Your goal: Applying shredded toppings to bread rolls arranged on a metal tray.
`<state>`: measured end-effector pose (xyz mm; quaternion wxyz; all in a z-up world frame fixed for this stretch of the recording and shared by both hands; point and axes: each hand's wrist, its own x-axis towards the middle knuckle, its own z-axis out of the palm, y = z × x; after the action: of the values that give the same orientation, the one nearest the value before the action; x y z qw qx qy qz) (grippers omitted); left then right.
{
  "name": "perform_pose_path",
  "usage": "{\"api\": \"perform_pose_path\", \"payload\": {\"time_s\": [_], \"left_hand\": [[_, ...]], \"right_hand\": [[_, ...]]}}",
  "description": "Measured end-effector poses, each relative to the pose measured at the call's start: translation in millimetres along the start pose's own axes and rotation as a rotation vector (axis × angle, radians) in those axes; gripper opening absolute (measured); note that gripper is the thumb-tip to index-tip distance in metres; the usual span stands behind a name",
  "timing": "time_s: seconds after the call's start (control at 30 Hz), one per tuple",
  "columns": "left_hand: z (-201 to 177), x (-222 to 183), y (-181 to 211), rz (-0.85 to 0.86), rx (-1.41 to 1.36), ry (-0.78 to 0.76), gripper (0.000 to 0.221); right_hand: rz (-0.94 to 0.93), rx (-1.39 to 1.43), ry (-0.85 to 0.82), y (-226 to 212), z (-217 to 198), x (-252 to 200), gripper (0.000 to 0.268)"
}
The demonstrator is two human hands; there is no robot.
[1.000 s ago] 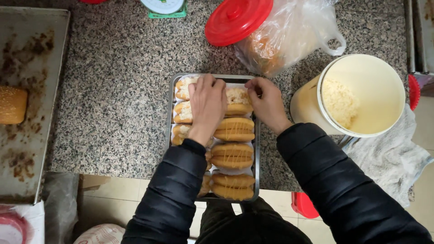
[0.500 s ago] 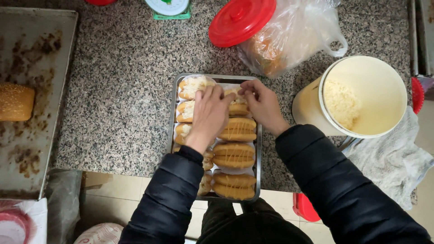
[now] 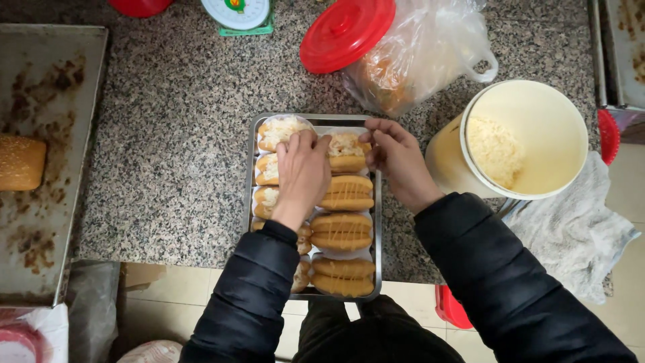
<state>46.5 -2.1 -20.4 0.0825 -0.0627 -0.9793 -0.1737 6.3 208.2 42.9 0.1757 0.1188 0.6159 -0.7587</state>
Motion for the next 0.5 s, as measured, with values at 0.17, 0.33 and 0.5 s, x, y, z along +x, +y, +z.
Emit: {"api": "perform_pose_path", "payload": {"time_s": [0.17,0.33,0.5], "left_hand": [[-15,2,9,-0.032,-0.085,0.051,0.036],[-20,9,13,-0.057,-0.089,0.118,0.037],[11,17,2,-0.083,0.015,-0.022,0.046]], "right_hand": [[0.189,0.291,-0.033,-16,-8,-7,0.030],[0.277,0.521,-0.107,-8,-25,-3,0.029],[0.271,0.536,-0.100,0,-33,-4,0.028]]}}
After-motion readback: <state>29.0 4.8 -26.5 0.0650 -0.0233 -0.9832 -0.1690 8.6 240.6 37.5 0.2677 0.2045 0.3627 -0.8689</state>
